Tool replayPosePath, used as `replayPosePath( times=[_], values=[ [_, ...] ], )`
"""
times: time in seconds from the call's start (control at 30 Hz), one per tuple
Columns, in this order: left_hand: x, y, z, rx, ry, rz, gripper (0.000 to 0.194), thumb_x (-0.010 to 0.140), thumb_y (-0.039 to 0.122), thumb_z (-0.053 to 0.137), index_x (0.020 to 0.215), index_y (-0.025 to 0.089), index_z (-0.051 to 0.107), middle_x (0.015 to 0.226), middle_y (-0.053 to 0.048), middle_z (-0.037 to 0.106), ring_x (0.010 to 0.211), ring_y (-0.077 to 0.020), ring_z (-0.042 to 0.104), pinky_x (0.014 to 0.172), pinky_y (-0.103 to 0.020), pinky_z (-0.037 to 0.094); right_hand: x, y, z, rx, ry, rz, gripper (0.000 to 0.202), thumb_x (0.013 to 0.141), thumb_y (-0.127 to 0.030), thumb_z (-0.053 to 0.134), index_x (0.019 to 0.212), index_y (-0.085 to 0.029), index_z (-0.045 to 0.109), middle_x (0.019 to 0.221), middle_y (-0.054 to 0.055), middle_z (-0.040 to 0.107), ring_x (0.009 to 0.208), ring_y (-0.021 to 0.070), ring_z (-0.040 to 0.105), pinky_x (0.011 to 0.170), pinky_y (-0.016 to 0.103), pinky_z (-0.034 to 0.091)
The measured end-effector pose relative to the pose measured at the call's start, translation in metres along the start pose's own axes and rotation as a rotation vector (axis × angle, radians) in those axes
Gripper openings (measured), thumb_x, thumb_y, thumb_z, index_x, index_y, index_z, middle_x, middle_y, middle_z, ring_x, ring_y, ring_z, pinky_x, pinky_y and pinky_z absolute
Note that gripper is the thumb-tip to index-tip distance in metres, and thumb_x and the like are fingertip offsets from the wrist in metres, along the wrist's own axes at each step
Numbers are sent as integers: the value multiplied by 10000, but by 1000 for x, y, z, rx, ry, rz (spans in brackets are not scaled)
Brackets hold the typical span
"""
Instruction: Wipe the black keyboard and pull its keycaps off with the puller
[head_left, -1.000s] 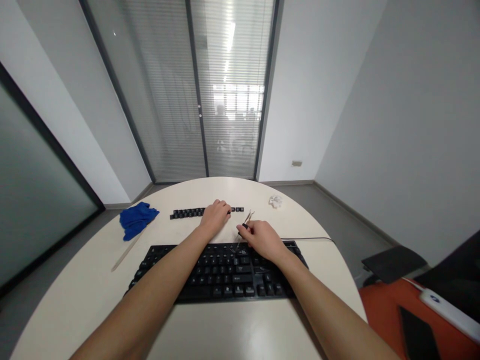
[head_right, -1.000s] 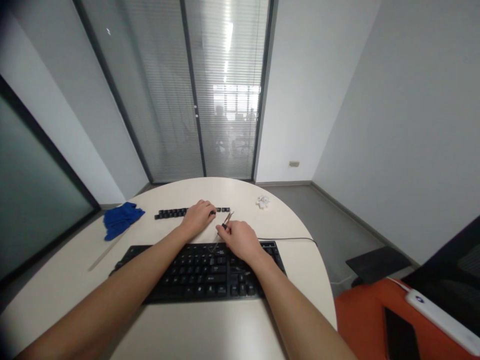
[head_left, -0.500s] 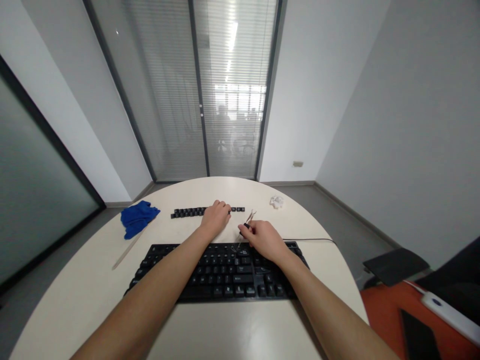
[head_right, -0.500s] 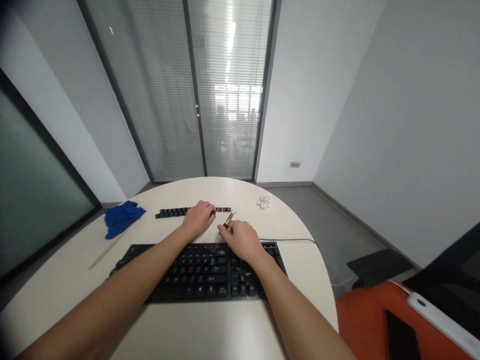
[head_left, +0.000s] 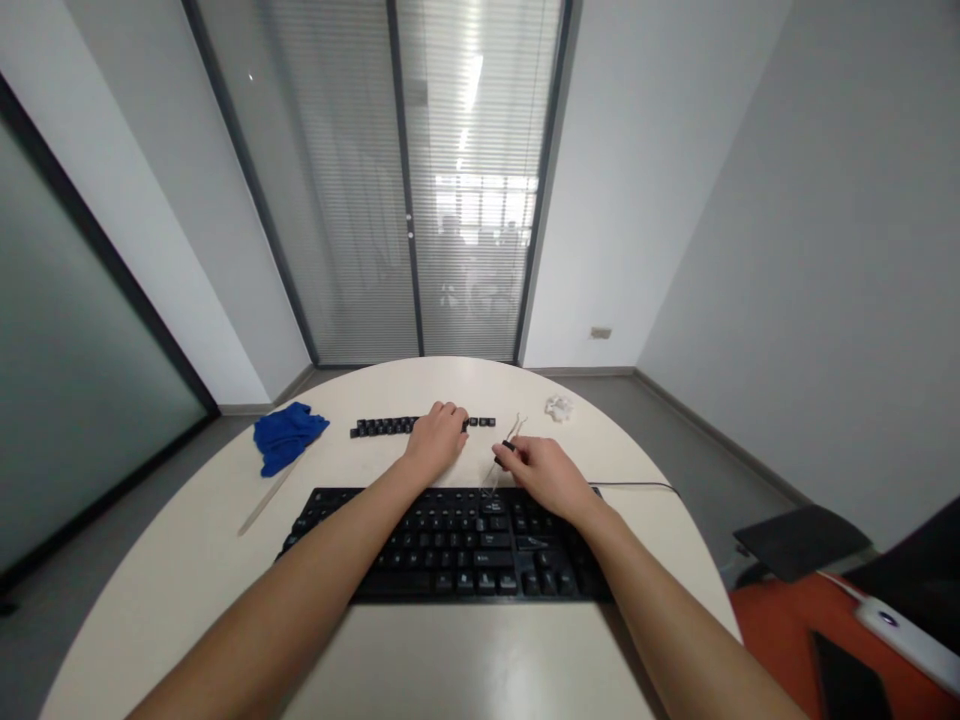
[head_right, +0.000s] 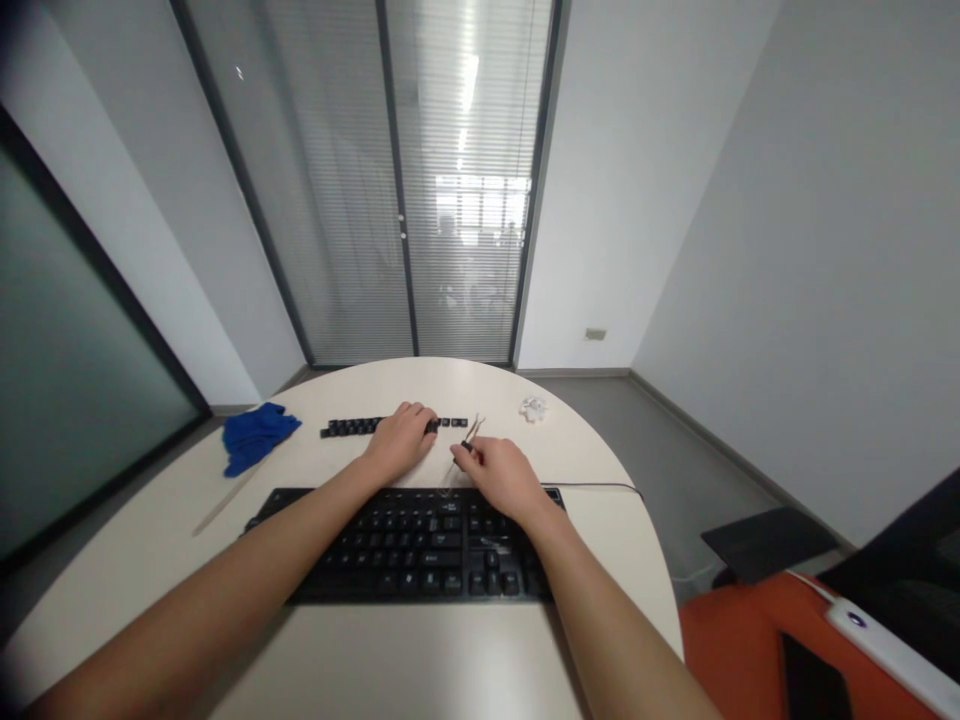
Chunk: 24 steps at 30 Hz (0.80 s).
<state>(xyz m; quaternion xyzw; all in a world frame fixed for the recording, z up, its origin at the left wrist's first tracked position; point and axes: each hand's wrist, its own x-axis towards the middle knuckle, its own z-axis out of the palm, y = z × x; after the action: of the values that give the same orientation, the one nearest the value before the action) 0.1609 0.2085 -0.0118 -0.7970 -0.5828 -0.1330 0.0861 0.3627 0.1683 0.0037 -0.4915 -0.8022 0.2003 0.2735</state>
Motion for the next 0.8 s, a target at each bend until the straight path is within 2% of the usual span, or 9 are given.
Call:
replayPosePath(
  times=[0.2, 0.33, 0.43, 0.6, 0.8],
  values=[
    [-38, 25, -18, -216, -41, -86, 259, 907, 217, 533, 1160, 179, 578, 1182, -100, 640, 1116, -265, 557, 898, -371, 481, -3, -1, -13, 78, -77, -148, 386, 981, -466, 453, 769, -179, 601, 624, -12, 608, 594, 149, 540, 585, 248, 349],
    [-69, 35, -20, -396, -18, -101, 205, 928, 198, 485, 1108, 207, 583, 1137, -70, 672, 1069, -231, 599, 887, -349, 485, -5, -4, -14, 149, -106, -222, 326, 959, -444, 509, 852, -172, 654, 750, 14, 659, 694, 161, 572, 652, 253, 407],
    [-86, 34, -18, -474, 14, -72, 196, 948, 191, 449, 1081, 208, 593, 1068, -58, 688, 1002, -211, 617, 858, -335, 493, -6, -4, -13, 230, -140, -194, 311, 942, -449, 539, 914, -169, 670, 770, 19, 664, 659, 152, 584, 629, 251, 423],
    [-96, 27, -15, -495, 27, 51, 165, 947, 208, 472, 1009, 206, 625, 1002, -51, 681, 982, -213, 596, 891, -346, 476, -8, -4, -8, 341, -221, -134, 282, 952, -427, 513, 922, -167, 619, 640, -14, 599, 604, 145, 576, 608, 249, 434],
    [-94, 27, -16, -519, 25, 70, 146, 935, 198, 496, 984, 202, 634, 987, -44, 676, 973, -217, 578, 902, -360, 465, -6, -3, -9, 432, -241, -91, 188, 915, -339, 523, 849, -168, 567, 688, -8, 597, 652, 148, 583, 665, 269, 471]
  ],
)
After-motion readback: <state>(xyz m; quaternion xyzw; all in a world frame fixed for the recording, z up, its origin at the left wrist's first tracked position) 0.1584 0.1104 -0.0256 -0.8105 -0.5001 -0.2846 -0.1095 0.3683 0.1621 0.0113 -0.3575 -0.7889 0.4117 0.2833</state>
